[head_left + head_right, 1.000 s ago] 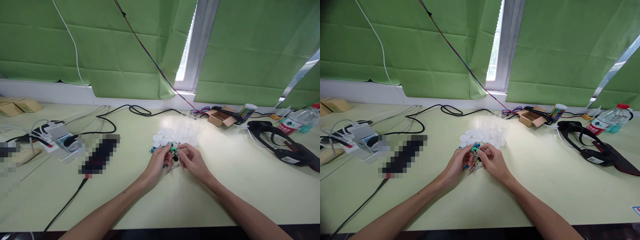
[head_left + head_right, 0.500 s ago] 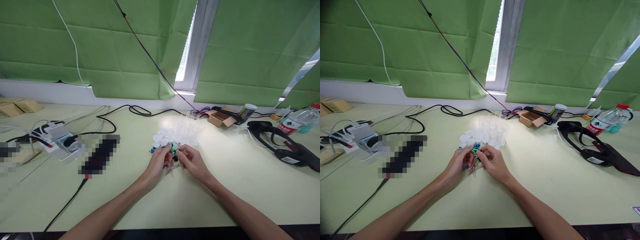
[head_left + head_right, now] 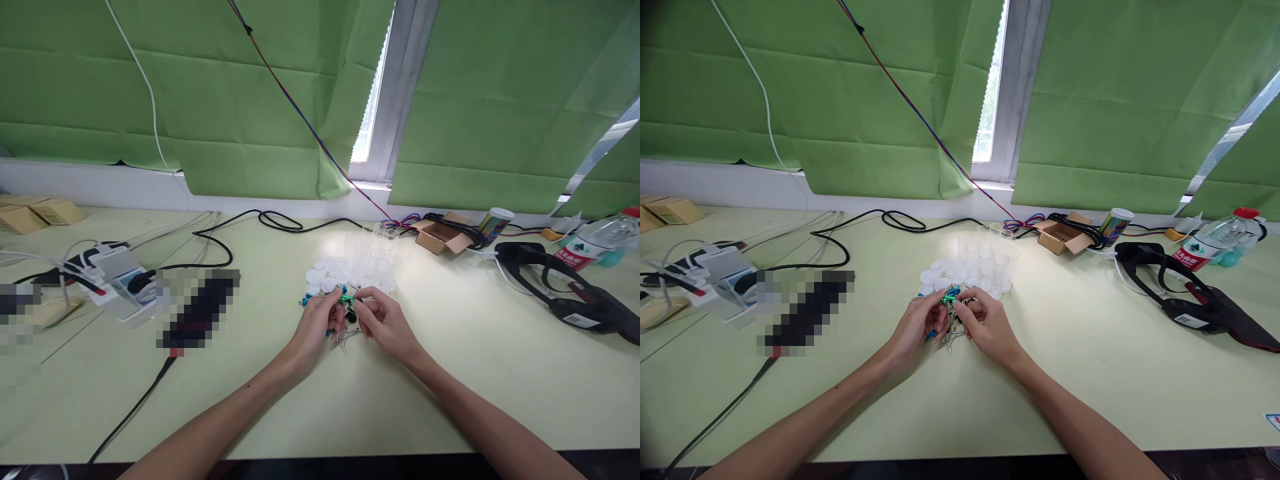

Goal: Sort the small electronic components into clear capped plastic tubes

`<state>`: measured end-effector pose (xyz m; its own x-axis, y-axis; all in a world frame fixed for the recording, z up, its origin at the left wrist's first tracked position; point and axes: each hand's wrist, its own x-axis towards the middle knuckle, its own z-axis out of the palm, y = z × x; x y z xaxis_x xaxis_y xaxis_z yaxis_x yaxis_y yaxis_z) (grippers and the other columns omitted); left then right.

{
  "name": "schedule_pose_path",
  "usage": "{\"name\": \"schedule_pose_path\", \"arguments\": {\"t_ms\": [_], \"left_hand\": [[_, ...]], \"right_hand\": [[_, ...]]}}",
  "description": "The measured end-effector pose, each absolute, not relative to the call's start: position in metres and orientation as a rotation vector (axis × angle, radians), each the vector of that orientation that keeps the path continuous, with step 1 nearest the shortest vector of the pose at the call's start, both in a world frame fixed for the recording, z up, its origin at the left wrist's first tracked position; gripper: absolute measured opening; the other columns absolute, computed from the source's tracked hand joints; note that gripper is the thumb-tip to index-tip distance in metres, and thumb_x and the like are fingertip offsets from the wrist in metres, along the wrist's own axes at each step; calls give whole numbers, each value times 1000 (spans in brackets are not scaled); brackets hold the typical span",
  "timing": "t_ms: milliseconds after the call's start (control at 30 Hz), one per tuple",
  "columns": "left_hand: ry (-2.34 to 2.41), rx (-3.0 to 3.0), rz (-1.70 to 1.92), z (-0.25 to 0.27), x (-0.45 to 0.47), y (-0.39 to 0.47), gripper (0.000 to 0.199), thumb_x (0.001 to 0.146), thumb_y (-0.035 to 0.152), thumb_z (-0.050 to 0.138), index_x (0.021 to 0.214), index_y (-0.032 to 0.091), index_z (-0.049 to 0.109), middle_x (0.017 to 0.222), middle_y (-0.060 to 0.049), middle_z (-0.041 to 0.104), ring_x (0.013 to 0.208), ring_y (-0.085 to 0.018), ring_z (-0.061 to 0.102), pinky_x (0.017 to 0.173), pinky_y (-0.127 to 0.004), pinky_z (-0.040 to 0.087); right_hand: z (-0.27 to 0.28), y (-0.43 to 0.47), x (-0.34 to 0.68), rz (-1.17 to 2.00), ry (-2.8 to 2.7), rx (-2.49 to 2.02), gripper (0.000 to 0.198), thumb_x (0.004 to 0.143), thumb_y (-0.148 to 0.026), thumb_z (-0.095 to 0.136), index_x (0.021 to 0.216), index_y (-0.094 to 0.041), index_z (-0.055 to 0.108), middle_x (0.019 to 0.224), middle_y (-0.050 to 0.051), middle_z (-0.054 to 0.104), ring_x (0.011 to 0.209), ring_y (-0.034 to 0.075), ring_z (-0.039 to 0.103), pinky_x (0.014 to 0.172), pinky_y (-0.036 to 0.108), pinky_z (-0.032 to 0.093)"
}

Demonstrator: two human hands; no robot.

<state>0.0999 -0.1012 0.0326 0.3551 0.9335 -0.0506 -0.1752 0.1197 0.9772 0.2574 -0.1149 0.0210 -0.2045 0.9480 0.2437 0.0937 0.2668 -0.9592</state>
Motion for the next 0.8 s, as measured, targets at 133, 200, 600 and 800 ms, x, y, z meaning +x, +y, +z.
{"name": "schedule_pose_path", "arguments": {"t_ms": [133,200,600,800], "left_hand": [[857,1169,964,33,100,-102,52,92,49,47,49,19,46,47,1,44,44,-12,41,55,-29,34],[861,1167,961,32,99,-102,53,92,49,46,49,19,46,47,1,44,44,-12,41,56,-29,34],[873,1164,947,32,100,-102,56,93,51,44,47,19,45,45,1,44,43,-12,42,54,-29,33],[841,1113,966,34,100,-102,51,91,48,48,50,18,47,47,1,44,43,-11,42,53,-28,33]], "right_hand": [[22,-117,257,1089,-1562,-975,24,93,-43,57,97,-20,55,51,-8,45,44,11,45,45,24,39],[22,-117,257,1083,-1566,-977,24,93,-43,56,95,-20,55,50,-8,45,43,11,44,45,24,39],[18,-114,258,1045,-1583,-1029,39,97,-48,48,71,-20,53,50,-4,49,45,11,43,47,25,36],[20,-115,257,1088,-1549,-1002,28,94,-48,53,94,-20,56,50,-7,46,43,11,44,44,24,38]]}}
